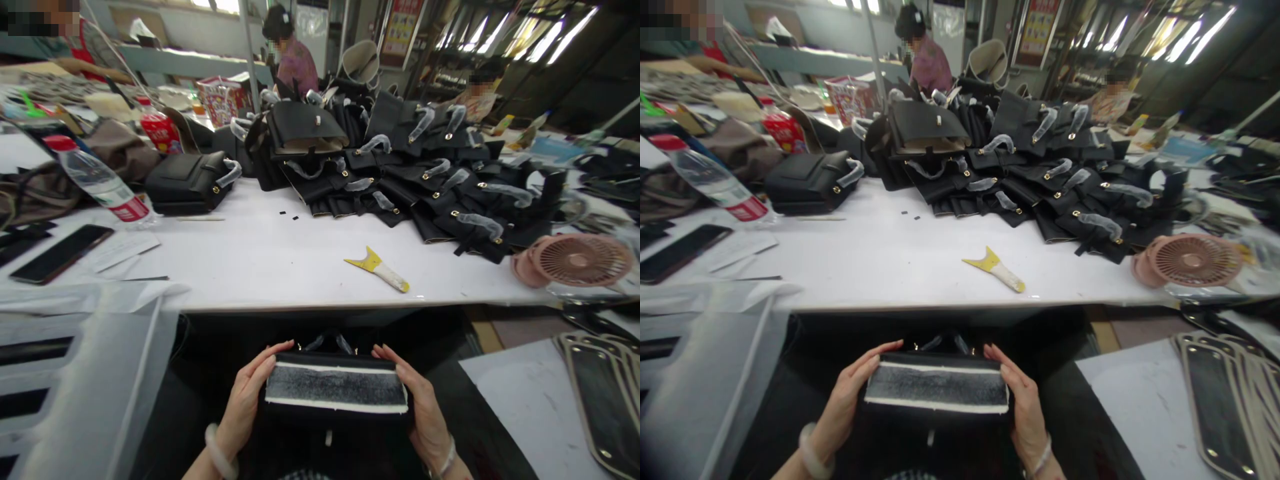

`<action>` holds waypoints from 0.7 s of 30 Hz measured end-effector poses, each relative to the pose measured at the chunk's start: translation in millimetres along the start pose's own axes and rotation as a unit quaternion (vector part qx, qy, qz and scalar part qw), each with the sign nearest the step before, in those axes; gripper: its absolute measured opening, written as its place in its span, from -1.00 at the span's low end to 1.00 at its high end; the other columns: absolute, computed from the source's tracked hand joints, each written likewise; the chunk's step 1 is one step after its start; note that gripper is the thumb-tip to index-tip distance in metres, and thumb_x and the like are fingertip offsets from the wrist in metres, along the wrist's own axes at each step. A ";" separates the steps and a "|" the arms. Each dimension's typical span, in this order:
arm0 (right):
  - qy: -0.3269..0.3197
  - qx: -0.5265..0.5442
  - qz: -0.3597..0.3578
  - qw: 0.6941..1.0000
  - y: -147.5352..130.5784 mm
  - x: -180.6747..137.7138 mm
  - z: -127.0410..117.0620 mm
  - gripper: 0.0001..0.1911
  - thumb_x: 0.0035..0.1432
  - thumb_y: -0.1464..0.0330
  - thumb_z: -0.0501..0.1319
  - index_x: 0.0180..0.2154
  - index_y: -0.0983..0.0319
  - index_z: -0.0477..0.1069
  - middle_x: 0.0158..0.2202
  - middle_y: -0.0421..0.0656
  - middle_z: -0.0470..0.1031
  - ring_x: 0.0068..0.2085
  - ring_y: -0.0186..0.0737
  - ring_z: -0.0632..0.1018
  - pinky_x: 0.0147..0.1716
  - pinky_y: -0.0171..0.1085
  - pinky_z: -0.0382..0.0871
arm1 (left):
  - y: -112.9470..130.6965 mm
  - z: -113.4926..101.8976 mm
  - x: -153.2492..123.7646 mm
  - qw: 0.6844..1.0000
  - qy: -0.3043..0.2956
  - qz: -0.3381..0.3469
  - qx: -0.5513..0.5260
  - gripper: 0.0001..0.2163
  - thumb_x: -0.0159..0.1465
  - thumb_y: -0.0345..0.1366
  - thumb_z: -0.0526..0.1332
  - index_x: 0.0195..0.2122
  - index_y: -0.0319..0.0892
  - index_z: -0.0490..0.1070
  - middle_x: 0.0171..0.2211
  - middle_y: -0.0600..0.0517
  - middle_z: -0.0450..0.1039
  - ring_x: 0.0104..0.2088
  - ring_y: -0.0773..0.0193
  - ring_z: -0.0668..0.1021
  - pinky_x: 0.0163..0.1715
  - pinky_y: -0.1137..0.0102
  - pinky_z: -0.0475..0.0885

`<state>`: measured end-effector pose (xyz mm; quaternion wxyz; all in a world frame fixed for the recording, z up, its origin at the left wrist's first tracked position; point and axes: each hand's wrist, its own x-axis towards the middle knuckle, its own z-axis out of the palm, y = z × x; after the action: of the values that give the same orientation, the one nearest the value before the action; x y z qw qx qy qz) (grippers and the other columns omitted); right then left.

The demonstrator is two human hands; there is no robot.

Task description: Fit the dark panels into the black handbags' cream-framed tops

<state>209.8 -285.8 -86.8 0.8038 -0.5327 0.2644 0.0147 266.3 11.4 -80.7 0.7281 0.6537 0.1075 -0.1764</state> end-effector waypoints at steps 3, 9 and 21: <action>0.003 0.045 0.017 0.999 -3.6 -4.1 4.1 -0.58 0.16 0.18 0.21 0.02 0.18 0.54 0.13 -0.03 0.49 0.24 0.10 0.36 0.30 0.07 0.03 | 0.2 3.2 -6.1 0.997 0.005 -0.035 -0.067 -0.56 0.28 -0.04 0.19 0.10 -0.15 0.49 -0.01 -0.04 0.58 -0.08 0.07 0.57 -0.13 0.37 0.45; -0.013 0.003 0.036 0.999 -19.5 -5.8 4.1 -0.57 0.07 0.23 0.23 -0.04 0.24 0.57 0.08 0.01 0.52 0.12 0.10 0.46 0.17 0.00 0.20 | -0.5 2.1 -8.1 0.995 0.005 -0.020 -0.102 -0.57 0.26 -0.07 0.22 0.08 -0.16 0.50 0.06 -0.03 0.53 0.03 0.03 0.55 -0.04 0.36 0.45; 0.037 -0.092 0.002 0.995 -10.7 -8.1 0.2 -0.52 0.06 0.11 0.29 -0.01 0.16 0.56 0.08 -0.14 0.54 0.14 -0.07 0.48 0.02 -0.38 0.42 | -8.8 11.5 -4.6 0.993 0.076 0.050 -0.076 -0.64 0.23 -0.13 0.22 -0.01 -0.17 0.57 0.02 -0.09 0.55 0.05 -0.04 0.52 0.11 0.16 0.35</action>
<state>206.1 -288.2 -74.1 0.7411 -0.6039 0.2927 0.0207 257.7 -0.2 -85.6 0.7732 0.6127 0.1425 -0.0810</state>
